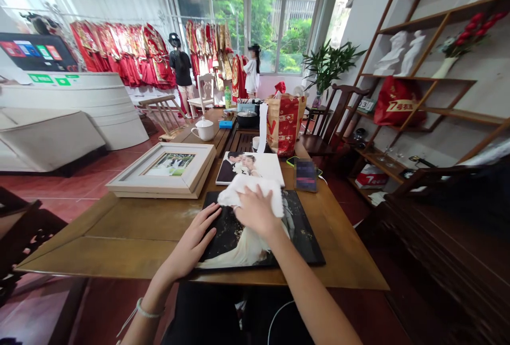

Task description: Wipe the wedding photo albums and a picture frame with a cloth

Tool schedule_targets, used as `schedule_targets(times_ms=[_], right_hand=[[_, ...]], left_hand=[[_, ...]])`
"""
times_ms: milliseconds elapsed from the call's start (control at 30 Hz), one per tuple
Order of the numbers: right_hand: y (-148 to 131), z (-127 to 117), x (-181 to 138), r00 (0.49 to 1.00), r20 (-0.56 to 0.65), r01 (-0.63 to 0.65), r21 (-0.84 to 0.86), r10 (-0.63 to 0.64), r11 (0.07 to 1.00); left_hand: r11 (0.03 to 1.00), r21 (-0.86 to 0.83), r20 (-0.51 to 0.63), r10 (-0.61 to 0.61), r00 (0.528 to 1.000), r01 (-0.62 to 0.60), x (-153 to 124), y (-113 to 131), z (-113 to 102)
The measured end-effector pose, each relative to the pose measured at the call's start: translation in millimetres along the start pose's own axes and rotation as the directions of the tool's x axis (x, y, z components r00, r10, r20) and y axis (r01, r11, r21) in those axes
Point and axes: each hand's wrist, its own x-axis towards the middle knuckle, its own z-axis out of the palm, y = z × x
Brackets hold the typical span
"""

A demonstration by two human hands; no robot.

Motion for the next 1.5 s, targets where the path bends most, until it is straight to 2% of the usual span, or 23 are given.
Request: schedule_targets(times_ms=[167, 300, 400, 500, 633, 733, 833, 900, 1000, 1067, 1133, 1200, 1300, 1400, 1500], right_hand=[[-46.8, -2.2, 23.2, 0.99, 0.02, 0.138, 0.045, -0.139, 0.989], [-49.7, 0.4, 24.3, 0.99, 0.0, 0.144, 0.066, -0.144, 0.987], [-25.0, 3.0, 14.7, 0.997, -0.025, 0.079, 0.07, -0.077, 0.994], [17.6, 2.7, 0.9, 0.997, -0.057, -0.046, 0.062, 0.049, 0.997], [71.3, -0.5, -17.5, 0.969, -0.117, -0.214, 0.047, 0.219, 0.976], [81.0, 2.4, -29.1, 0.961, -0.138, -0.236, 0.032, 0.238, 0.971], [58.2, 13.0, -44.9, 0.981, -0.119, -0.15, 0.014, 0.15, 0.989], [34.3, 21.9, -62.1, 0.994, -0.098, -0.037, 0.006, 0.038, 0.999], [6.7, 31.6, -98.1, 0.984, -0.04, 0.173, 0.008, -0.172, 0.985], [2.7, 33.9, -122.9, 0.963, 0.029, 0.268, 0.039, -0.269, 0.963], [11.3, 33.4, -142.1, 0.946, 0.07, 0.311, 0.064, -0.316, 0.948], [29.6, 31.4, -151.6, 0.956, 0.051, 0.286, 0.055, -0.289, 0.957], [63.5, 27.5, -145.1, 0.989, -0.038, 0.146, 0.001, -0.146, 0.989], [87.0, 22.3, -119.1, 0.993, -0.116, -0.038, -0.039, 0.034, 0.998], [86.8, 17.2, -84.2, 0.979, -0.13, -0.168, -0.061, 0.159, 0.984]], left_hand=[[0.999, 0.034, -0.003, -0.018, 1.0, 0.018, 0.1, -2.5, 2.3], [0.999, 0.036, 0.004, -0.026, 1.0, 0.026, 0.2, -1.4, 1.6], [1.0, 0.001, 0.001, -0.004, 1.0, 0.004, -0.2, 0.5, -0.1], [1.0, -0.014, 0.013, -0.003, 1.0, 0.004, -0.2, 1.5, -1.3], [1.0, -0.014, 0.015, -0.01, 1.0, 0.01, 0.3, 0.5, -0.9], [1.0, -0.013, 0.014, -0.013, 1.0, 0.013, 0.8, 0.1, 0.0], [1.0, -0.007, 0.021, -0.015, 1.0, 0.015, 1.4, 0.9, 0.8], [1.0, -0.006, 0.022, -0.013, 1.0, 0.013, 1.8, 1.6, 1.1], [1.0, -0.006, 0.018, -0.016, 1.0, 0.016, 2.3, 1.9, 1.8], [1.0, -0.004, 0.021, -0.022, 1.0, 0.022, 2.6, 1.7, 2.3], [1.0, -0.004, 0.026, -0.023, 0.999, 0.023, 2.8, 1.6, 2.7], [1.0, -0.005, 0.03, -0.022, 0.999, 0.023, 2.7, 1.9, 2.7], [1.0, -0.004, 0.032, -0.021, 0.999, 0.021, 2.6, 2.6, 2.2], [1.0, 0.0, 0.03, -0.019, 0.999, 0.019, 2.7, 2.7, 2.1], [1.0, 0.009, 0.031, -0.022, 0.999, 0.022, 3.0, 2.3, 2.9]])
